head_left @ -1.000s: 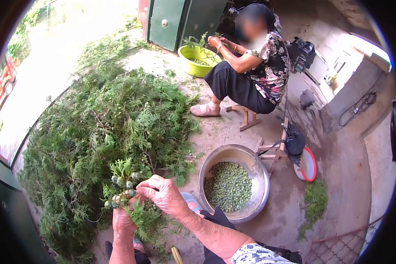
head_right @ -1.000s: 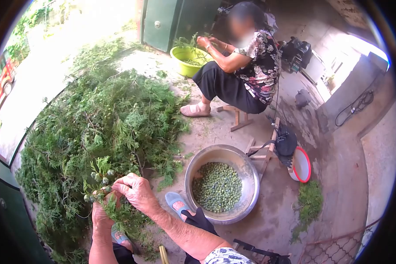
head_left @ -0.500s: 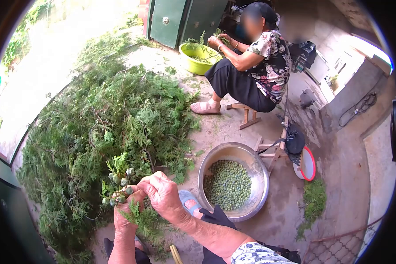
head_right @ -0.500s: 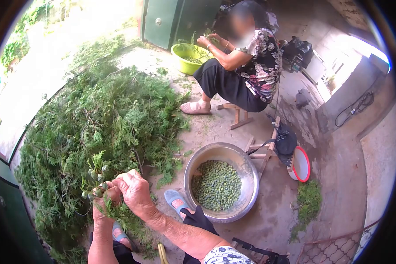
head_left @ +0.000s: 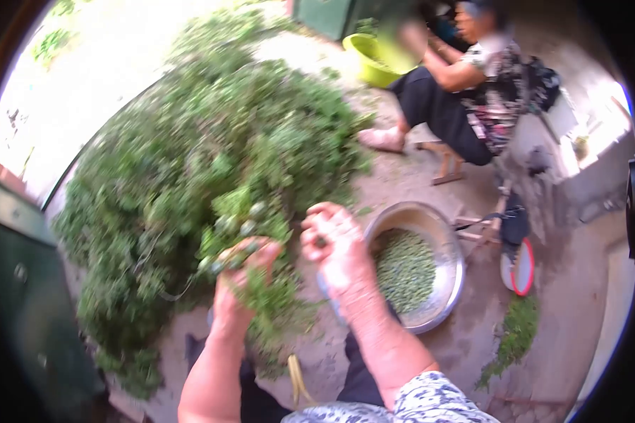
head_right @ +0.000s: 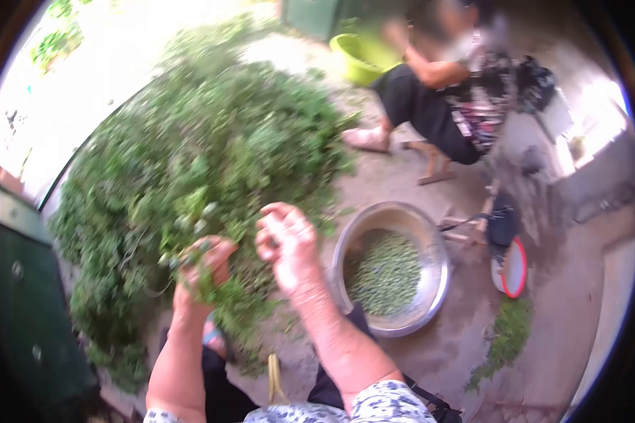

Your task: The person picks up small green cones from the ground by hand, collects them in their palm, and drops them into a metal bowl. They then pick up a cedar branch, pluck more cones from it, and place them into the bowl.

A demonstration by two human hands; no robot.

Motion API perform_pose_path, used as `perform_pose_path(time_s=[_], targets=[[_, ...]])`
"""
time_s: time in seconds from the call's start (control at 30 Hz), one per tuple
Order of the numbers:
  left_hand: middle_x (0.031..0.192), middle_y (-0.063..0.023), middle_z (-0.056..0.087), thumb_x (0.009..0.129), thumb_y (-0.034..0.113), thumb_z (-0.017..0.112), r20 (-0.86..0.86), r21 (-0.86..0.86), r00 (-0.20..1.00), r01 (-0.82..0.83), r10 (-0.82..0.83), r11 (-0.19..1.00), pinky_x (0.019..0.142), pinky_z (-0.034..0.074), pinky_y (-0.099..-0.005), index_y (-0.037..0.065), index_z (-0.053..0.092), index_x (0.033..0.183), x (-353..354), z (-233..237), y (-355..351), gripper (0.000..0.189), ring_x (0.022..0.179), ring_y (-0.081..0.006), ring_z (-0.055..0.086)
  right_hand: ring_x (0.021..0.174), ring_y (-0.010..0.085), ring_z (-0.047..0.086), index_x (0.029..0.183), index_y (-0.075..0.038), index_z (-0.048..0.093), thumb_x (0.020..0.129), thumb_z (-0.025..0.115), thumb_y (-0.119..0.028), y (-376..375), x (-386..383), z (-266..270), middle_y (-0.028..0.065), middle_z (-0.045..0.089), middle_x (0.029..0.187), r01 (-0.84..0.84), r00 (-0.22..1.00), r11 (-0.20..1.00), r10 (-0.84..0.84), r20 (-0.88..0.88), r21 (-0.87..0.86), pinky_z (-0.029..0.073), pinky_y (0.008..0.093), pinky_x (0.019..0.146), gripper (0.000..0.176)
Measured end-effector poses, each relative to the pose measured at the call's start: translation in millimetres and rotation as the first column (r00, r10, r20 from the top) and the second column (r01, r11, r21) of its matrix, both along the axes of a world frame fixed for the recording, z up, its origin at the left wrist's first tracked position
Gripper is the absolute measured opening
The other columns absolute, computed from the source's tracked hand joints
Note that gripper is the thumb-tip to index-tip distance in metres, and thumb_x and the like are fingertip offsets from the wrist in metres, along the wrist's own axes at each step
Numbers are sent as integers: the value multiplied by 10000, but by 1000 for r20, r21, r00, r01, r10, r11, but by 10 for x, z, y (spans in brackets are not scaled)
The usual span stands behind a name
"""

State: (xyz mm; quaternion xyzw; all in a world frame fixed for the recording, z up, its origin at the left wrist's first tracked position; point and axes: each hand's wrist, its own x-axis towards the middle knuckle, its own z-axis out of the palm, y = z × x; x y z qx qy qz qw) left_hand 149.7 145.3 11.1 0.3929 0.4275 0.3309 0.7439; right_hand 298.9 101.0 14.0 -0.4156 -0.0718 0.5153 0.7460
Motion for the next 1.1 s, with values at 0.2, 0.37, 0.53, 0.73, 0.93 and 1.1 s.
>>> perform_pose_path(time_s=[0.2,0.37,0.53,0.73,0.93,1.1], targets=[[857,23,578,849,171,688,151,28,988,-38,33,999,630,434,-223,58,609,1016,-36,-133,-83,216,749,-59,540,561,42,500,922,-14,638,843,696,-168,-66,-83,81,-23,569,690,-156,959,988,151,241,3,360,194,448,182],[859,-71,643,851,118,642,-116,313,992,80,-45,946,706,490,-281,23,610,1014,-50,-323,-45,192,764,-134,598,742,144,598,972,18,661,769,735,-121,-34,-196,17,65,633,828,-196,464,978,156,872,-70,486,277,669,257],[941,-21,643,769,12,685,107,94,990,77,-87,993,775,475,-263,32,599,1040,-17,-65,-5,285,853,-107,584,773,147,611,958,11,654,768,704,-68,-59,-202,1,79,638,842,-160,538,980,189,822,-121,489,277,702,212],[906,-29,650,774,72,733,132,-43,991,16,-10,999,741,491,-247,23,623,1030,-42,6,-3,283,798,-103,600,795,103,586,947,18,641,799,698,-89,-35,-117,10,45,664,837,-179,583,972,227,780,-150,480,270,737,191],[870,-44,657,808,43,693,249,-149,965,-51,88,987,694,505,-240,-4,647,977,0,-23,-38,181,767,-108,614,701,73,566,960,9,629,827,693,-125,-59,-136,65,44,655,816,-168,527,970,237,816,-174,470,237,595,199],[808,-31,643,796,61,691,253,-224,945,-149,205,963,622,481,-241,-4,649,901,-3,-31,-14,131,712,-92,590,661,58,550,947,-20,604,856,649,-87,-108,-144,75,58,633,814,-374,781,904,426,456,-206,417,198,519,122]])
